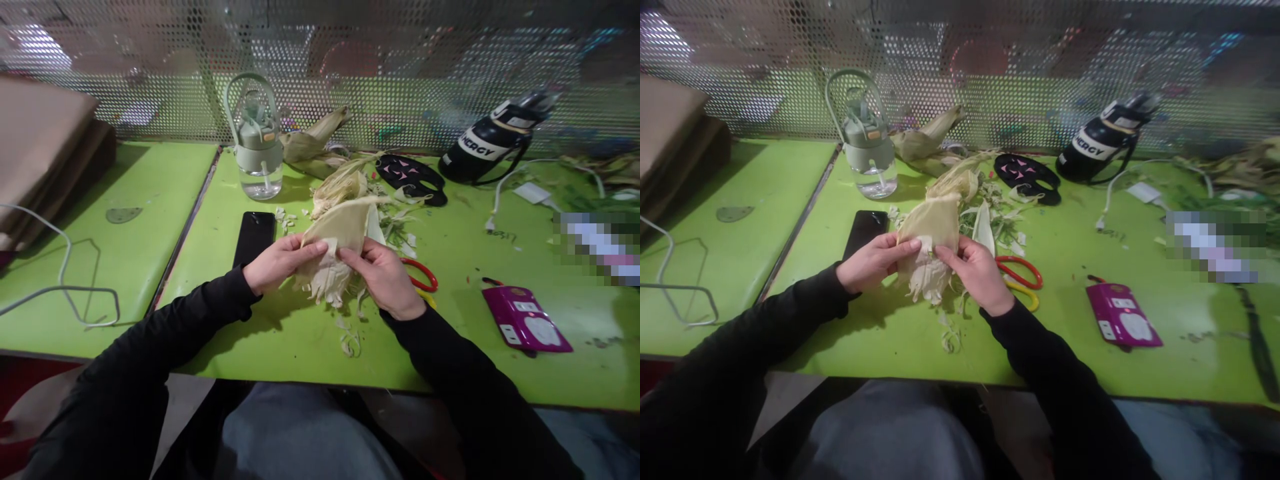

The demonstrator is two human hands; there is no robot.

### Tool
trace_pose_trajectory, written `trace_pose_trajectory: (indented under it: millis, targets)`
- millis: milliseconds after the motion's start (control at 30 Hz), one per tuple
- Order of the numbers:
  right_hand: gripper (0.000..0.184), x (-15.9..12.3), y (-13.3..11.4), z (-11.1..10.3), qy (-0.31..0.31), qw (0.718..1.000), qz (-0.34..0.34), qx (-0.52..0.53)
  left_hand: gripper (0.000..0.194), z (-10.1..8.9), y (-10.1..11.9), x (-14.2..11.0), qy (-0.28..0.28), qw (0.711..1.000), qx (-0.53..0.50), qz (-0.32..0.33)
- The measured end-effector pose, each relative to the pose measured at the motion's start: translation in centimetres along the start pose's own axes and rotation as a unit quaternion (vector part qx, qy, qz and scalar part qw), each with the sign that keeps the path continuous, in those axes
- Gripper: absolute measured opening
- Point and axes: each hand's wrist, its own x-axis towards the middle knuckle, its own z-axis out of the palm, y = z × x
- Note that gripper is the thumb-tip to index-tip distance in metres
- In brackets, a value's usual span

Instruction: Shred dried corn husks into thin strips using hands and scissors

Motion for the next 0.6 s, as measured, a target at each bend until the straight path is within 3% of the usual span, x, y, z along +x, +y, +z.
trace_pose_trajectory:
  millis: [100,200,300,367,433,500,600]
  targets:
    - [0.030,1.0,0.3,-0.9,0.041,0.999,0.011,0.002,0.024,0.0,1.0,-0.4,0.014,0.999,-0.035,0.030]
    - [0.032,2.2,0.8,-2.2,0.100,0.993,0.043,0.033,0.019,-0.8,3.9,-1.2,0.049,0.988,-0.058,0.132]
    - [0.029,2.6,0.4,-3.0,0.146,0.985,0.032,0.089,0.020,-2.3,6.9,-1.9,0.164,0.943,-0.100,0.273]
    - [0.026,1.9,-0.6,-2.8,0.140,0.984,0.005,0.110,0.021,-3.1,7.3,-1.7,0.210,0.917,-0.116,0.318]
    - [0.023,0.5,-1.9,-1.8,0.098,0.989,-0.014,0.111,0.012,-3.3,6.0,-0.9,0.215,0.943,-0.072,0.243]
    - [0.021,-1.2,-3.2,-0.3,0.031,0.994,-0.021,0.103,0.016,-2.7,3.6,0.2,0.183,0.967,-0.046,0.169]
    - [0.026,-2.6,-3.8,2.1,-0.007,0.999,-0.018,0.050,0.023,-0.9,0.1,1.3,0.148,0.983,-0.012,0.106]
